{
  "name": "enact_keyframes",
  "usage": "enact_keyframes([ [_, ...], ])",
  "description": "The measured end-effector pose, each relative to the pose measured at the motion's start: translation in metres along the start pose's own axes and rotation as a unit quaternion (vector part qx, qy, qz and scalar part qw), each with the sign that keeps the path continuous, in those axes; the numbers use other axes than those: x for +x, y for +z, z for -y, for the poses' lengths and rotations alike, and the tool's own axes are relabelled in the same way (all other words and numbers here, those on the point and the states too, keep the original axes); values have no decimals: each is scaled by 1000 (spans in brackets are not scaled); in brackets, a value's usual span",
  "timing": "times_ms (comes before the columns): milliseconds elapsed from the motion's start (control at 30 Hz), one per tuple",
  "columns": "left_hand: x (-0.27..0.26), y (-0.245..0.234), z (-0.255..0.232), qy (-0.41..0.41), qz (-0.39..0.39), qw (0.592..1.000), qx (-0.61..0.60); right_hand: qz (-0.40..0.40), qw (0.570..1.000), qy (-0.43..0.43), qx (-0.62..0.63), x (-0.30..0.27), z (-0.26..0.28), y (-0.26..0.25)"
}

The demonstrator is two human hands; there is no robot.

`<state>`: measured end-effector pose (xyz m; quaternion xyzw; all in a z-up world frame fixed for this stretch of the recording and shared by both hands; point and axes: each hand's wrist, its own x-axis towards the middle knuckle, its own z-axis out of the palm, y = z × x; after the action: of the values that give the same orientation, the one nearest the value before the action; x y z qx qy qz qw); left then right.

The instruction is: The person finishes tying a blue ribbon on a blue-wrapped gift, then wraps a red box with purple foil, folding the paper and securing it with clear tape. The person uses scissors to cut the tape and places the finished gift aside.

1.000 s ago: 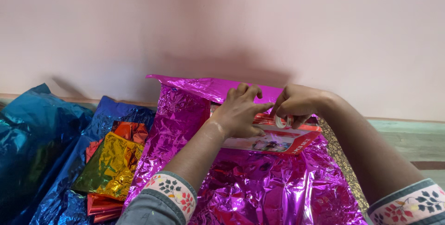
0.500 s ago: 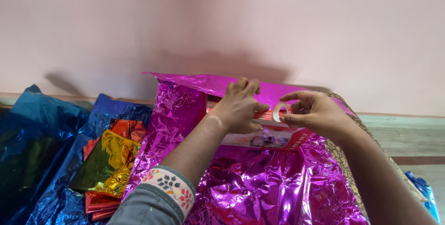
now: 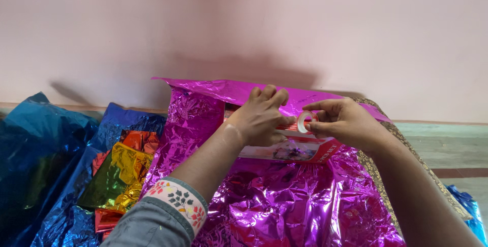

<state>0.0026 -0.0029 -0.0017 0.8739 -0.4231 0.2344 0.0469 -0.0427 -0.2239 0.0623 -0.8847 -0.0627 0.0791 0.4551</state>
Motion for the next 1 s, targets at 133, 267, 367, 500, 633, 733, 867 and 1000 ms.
enact_keyframes([
  [133, 1, -3, 1, 33, -3, 998, 51, -2, 1000, -9, 9, 0, -4, 0],
  [267, -1, -5, 2, 47, -44, 997, 43, -6, 999, -25, 24, -1, -6, 2],
  [367, 1, -4, 0, 54, 31, 995, 73, -17, 999, -24, -12, -2, -6, 4],
  [500, 2, -4, -7, 60, -4, 987, 152, -30, 998, -41, -24, -2, -5, 7],
  [633, -9, -3, -18, -4, -13, 996, 93, -59, 995, -65, -38, -5, -5, 6],
  [733, -17, -5, -19, -54, -5, 999, -5, -66, 995, -74, -18, -7, -9, 6],
  [867, -20, -13, -22, -61, -97, 987, -117, -71, 995, -70, -18, -8, -8, 3],
  [1000, -4, -14, -40, -109, -96, 960, -238, -77, 995, -64, -12, -8, -5, 4],
])
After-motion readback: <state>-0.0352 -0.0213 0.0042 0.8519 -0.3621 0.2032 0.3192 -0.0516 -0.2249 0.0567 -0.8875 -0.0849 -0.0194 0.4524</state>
